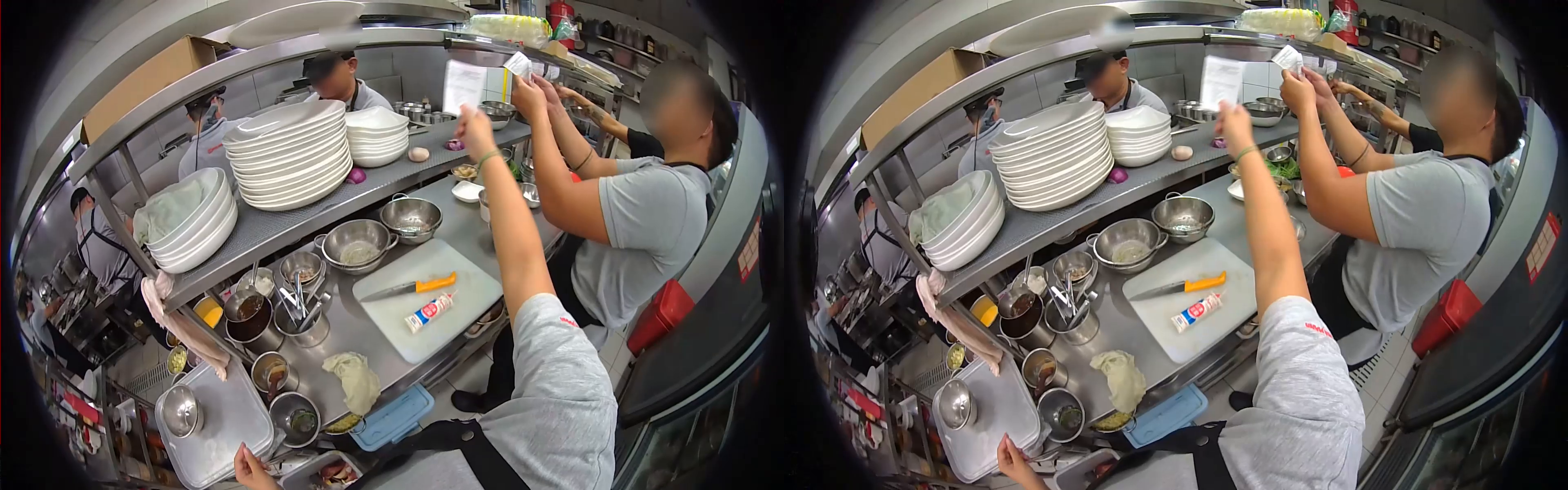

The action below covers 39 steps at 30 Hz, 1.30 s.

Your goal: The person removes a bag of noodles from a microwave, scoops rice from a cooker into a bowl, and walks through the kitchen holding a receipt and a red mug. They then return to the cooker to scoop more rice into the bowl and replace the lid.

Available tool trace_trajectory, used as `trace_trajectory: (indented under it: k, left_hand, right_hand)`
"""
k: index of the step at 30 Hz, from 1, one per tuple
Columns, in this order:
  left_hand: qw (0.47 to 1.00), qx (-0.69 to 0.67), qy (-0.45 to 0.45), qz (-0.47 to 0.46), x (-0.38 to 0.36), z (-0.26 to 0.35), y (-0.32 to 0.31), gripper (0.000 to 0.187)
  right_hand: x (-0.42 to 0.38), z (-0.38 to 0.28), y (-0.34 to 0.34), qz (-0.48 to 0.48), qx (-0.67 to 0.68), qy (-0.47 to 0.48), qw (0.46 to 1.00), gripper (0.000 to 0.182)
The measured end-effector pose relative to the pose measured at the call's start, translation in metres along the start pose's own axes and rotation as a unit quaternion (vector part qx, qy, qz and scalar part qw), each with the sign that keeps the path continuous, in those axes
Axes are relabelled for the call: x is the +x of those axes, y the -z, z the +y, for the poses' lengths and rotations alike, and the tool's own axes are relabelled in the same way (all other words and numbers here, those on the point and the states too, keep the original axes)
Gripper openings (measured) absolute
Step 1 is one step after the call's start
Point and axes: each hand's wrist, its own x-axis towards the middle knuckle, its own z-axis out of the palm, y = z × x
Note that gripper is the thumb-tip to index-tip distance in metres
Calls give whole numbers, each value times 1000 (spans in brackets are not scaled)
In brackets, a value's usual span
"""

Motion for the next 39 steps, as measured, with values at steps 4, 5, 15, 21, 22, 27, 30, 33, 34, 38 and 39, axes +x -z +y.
trace_trajectory:
  k: [4,5,15,21,22,27,30,33,34,38,39]
  left_hand:
    - [994,51,-45,81,-28,12,-7,23]
    - [993,55,-17,99,-42,29,-13,23]
    - [985,110,32,130,-108,35,-13,25]
    - [977,126,33,167,-142,38,-10,22]
    - [980,128,53,141,-148,34,-3,24]
    - [986,88,42,133,-173,16,10,17]
    - [989,60,58,123,-191,41,7,15]
    - [983,58,88,153,-215,56,32,13]
    - [982,60,88,155,-224,51,49,13]
    - [968,107,73,216,-271,50,118,15]
    - [961,123,87,230,-286,50,143,14]
  right_hand:
    - [49,-9,33,15,145,-103,984,19]
    - [59,-9,39,19,133,-124,983,18]
    - [130,-43,24,1,36,-155,987,27]
    - [58,-9,-22,343,-213,132,905,64]
    - [27,-8,-36,298,-132,208,922,64]
    - [-222,20,-127,-149,42,181,971,43]
    - [-415,45,-149,-447,-2,165,879,32]
    - [-597,46,-138,-721,70,81,684,22]
    - [-650,47,-129,-790,81,51,606,19]
    - [-754,25,-125,-907,94,-45,408,20]
    - [-776,33,-130,-925,70,-15,373,21]
